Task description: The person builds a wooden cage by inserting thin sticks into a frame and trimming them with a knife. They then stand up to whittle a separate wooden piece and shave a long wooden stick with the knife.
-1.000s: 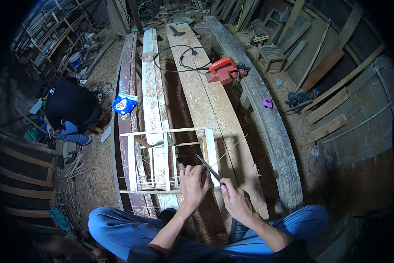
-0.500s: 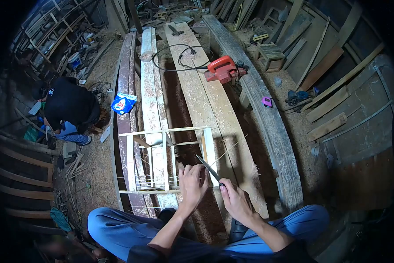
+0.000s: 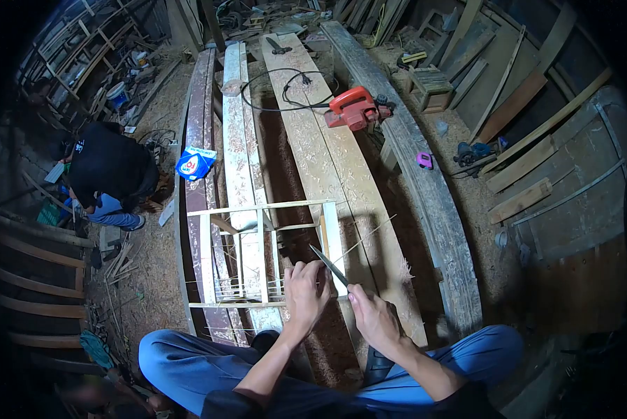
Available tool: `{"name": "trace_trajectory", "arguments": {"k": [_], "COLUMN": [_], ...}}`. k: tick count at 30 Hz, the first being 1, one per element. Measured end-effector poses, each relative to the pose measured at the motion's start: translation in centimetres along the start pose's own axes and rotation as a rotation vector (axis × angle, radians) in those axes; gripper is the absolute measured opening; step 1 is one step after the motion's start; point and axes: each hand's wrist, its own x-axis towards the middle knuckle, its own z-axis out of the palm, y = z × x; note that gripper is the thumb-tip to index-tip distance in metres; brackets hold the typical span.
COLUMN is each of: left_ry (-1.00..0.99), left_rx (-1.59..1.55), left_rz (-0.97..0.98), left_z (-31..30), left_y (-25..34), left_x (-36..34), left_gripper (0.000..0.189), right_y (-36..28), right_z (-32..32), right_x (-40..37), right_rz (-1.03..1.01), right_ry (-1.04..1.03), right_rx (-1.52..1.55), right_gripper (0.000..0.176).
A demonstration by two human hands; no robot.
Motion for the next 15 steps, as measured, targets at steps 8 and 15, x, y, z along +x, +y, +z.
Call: {"name": "trace_trajectory", "arguments": {"k": [8,15], "left_ry": [0.033,0.005], "left_rx": [-0.049,-0.023], "left_rz": [-0.02,-0.07], "left_z": [0.13,-0.3], "left_y": [-0.07,0.72], "left_x": [-0.03,0.31], "left_gripper": [0.013,0.009], "right_y": [-0.15,-0.93], "right_z": [0.06,-0.36], "right_x": [0.73,0.99], "right_rz": [0.012,0.023], "right_ry": [-0.009,-0.008], "right_rx": [0.0,-0.009], "right_gripper": [0.013,0.012]}}
